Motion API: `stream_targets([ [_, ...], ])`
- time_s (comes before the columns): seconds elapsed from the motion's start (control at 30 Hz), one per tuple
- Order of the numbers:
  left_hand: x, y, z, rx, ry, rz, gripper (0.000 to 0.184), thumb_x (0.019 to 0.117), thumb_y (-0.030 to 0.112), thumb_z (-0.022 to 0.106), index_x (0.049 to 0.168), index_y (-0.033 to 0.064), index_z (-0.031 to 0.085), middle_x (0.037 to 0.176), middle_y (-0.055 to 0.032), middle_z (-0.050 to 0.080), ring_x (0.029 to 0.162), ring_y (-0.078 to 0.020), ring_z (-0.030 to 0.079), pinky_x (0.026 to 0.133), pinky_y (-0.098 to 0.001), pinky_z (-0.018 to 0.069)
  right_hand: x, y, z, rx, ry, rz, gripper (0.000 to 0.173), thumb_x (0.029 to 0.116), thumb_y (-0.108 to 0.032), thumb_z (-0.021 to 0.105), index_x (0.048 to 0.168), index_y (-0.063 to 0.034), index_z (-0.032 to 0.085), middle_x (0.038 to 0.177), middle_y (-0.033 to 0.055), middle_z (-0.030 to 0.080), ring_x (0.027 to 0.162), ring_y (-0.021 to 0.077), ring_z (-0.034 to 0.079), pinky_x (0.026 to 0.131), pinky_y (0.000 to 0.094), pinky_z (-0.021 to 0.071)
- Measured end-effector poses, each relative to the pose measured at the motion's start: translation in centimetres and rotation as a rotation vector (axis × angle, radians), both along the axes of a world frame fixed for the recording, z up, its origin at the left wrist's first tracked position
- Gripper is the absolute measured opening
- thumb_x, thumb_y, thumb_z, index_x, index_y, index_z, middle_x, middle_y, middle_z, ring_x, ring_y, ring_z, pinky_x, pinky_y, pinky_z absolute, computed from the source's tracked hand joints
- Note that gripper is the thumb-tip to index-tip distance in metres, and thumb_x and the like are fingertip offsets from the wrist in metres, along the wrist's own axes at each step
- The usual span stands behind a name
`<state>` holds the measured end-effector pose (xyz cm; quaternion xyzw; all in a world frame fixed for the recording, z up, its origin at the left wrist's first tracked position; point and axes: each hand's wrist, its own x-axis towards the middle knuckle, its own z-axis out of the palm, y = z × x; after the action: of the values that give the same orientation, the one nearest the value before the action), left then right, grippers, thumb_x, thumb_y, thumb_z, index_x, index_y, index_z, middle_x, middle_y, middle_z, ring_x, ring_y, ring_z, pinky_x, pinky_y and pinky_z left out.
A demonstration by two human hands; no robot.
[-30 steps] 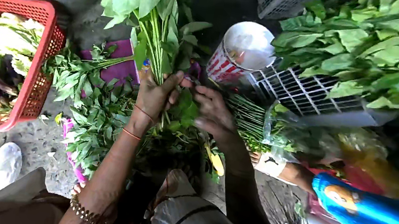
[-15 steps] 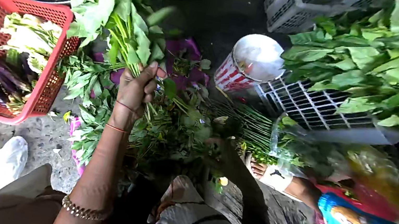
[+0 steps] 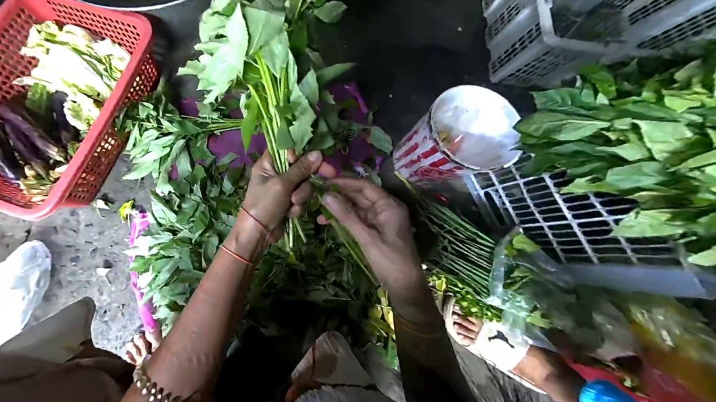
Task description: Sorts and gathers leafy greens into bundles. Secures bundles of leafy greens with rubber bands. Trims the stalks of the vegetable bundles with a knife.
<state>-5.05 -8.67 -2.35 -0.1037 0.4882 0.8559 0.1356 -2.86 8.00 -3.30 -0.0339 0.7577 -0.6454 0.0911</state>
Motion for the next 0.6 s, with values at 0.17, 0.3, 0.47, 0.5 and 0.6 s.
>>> stream_targets([
  [0.17,-0.5,0.7,-0.5,0.054,-0.050,0.074,0.004,0.1066,0.010,0.053,0.103,0.0074,0.054,0.076,-0.0063,0.066,0.039,0.0002,0.040,0.036,-0.0123,0.0331,1.3,0.7,-1.2,-0.015,-0.019,-0.043,0.015,0.1034,-0.011,0.057,0.107,0.0004,0.065,0.095,0.0077,0.076,0.071,0.0152,0.074,0.063,0.0288,0.0640],
  [0.3,-0.8,0.3,-1.3,0.086,-0.058,0.125,0.005,0.1075,0.011,0.051,0.104,0.0086,0.053,0.080,-0.0069,0.068,0.039,0.0004,0.039,0.035,-0.0121,0.0318,5.3,2.9,-1.9,-0.086,-0.212,-0.073,0.019,0.1057,-0.018,0.046,0.108,-0.0032,0.057,0.088,0.0009,0.072,0.055,0.0060,0.060,0.048,0.0218,0.0513],
  [0.47,0.1,1.5,-3.4,0.045,-0.078,0.114,0.006,0.1059,0.012,0.055,0.106,0.0130,0.050,0.082,-0.0066,0.069,0.038,0.0003,0.037,0.034,-0.0126,0.0291,7.7,3.3,-2.5,0.107,-0.221,-0.133,0.040,0.1053,-0.034,0.048,0.124,-0.0005,0.060,0.075,-0.0087,0.052,0.056,-0.0024,0.042,0.051,0.0170,0.0384],
  [0.5,0.5,1.9,-3.9,-0.004,-0.069,0.108,0.007,0.1054,0.014,0.057,0.107,0.0141,0.050,0.085,-0.0061,0.070,0.039,0.0000,0.039,0.035,-0.0128,0.0294,7.6,3.4,-2.6,0.190,-0.163,-0.103,0.037,0.1068,-0.031,0.046,0.116,-0.0003,0.065,0.075,-0.0078,0.055,0.057,-0.0037,0.044,0.052,0.0160,0.0396],
  [0.6,2.1,3.1,-5.8,-0.228,-0.115,0.148,0.028,0.1033,0.039,0.061,0.121,0.0198,0.051,0.090,-0.0037,0.069,0.047,-0.0061,0.055,0.037,-0.0170,0.0403,7.3,3.1,-4.1,0.443,0.137,-0.180,0.041,0.1094,-0.031,0.045,0.103,0.0020,0.068,0.068,0.0007,0.055,0.056,0.0028,0.049,0.054,0.0233,0.0452],
])
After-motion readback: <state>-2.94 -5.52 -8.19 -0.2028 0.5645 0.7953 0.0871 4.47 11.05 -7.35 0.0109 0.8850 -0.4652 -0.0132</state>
